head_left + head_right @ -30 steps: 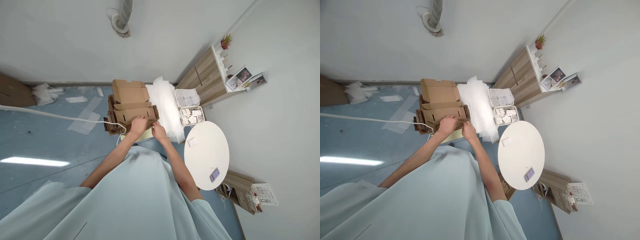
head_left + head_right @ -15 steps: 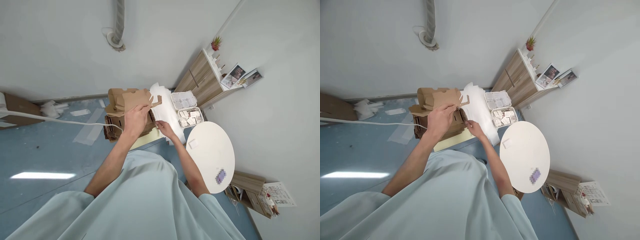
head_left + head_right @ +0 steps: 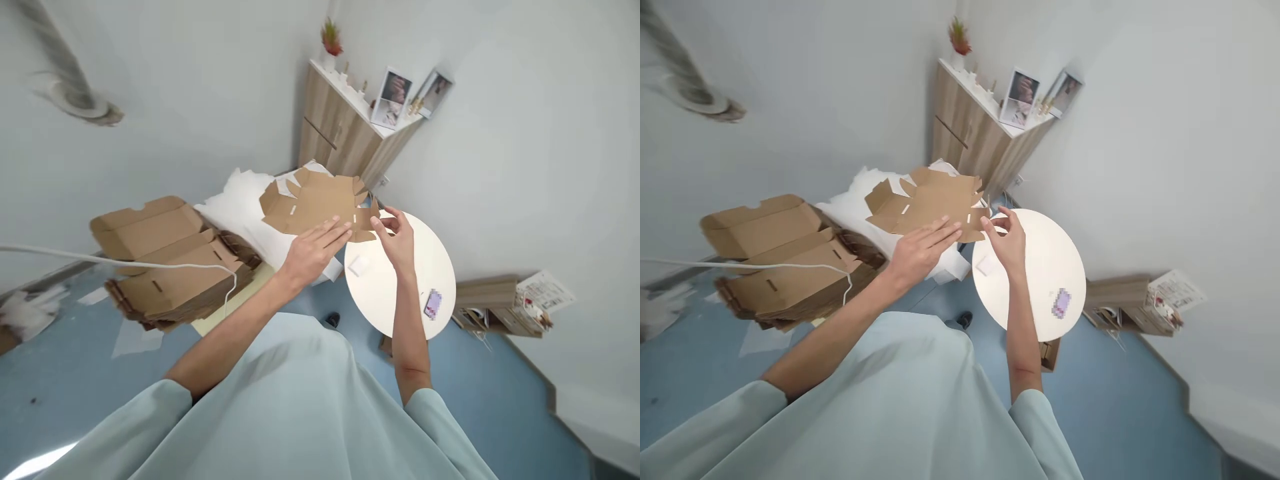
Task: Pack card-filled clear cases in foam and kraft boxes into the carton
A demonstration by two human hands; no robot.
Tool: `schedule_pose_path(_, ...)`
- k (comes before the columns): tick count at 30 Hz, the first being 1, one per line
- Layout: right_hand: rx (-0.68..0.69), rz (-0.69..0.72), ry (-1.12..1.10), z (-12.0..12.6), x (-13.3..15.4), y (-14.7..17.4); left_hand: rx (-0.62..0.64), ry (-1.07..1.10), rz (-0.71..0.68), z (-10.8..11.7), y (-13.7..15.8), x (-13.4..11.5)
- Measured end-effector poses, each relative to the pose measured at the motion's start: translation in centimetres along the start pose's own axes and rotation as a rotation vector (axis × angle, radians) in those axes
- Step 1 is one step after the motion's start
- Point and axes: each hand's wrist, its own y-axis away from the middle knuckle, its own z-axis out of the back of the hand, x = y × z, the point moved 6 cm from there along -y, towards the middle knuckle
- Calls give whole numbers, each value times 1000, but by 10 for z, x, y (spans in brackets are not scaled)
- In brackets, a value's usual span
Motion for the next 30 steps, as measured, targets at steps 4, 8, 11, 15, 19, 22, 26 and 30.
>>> schedule_pose_path(4,-220,-115,44,82,-69,22,167,91,-138,-92,-21,-43)
schedule_pose_path(8,-343,-266,26,147,-159,62,420,132,-235,-198,-23,-86)
schedule_pose_path(11,-406,-433,-7,176,-234,103,650,127,-312,-275,-6,-118)
schedule_pose_path(15,-445,-664,-144,184,-325,160,891,134,-400,-355,32,-151)
schedule_pose_path(19,-489,-877,-231,175,-392,208,1076,143,-395,-408,67,-166)
schedule_pose_path(22,-507,-972,-226,169,-424,233,1192,144,-371,-435,85,-172)
schedule_pose_path(26,-496,-1056,-217,162,-455,252,1306,129,-347,-457,102,-177)
schedule_pose_path(30,-457,-1127,-173,159,-477,263,1409,102,-267,-468,115,-163)
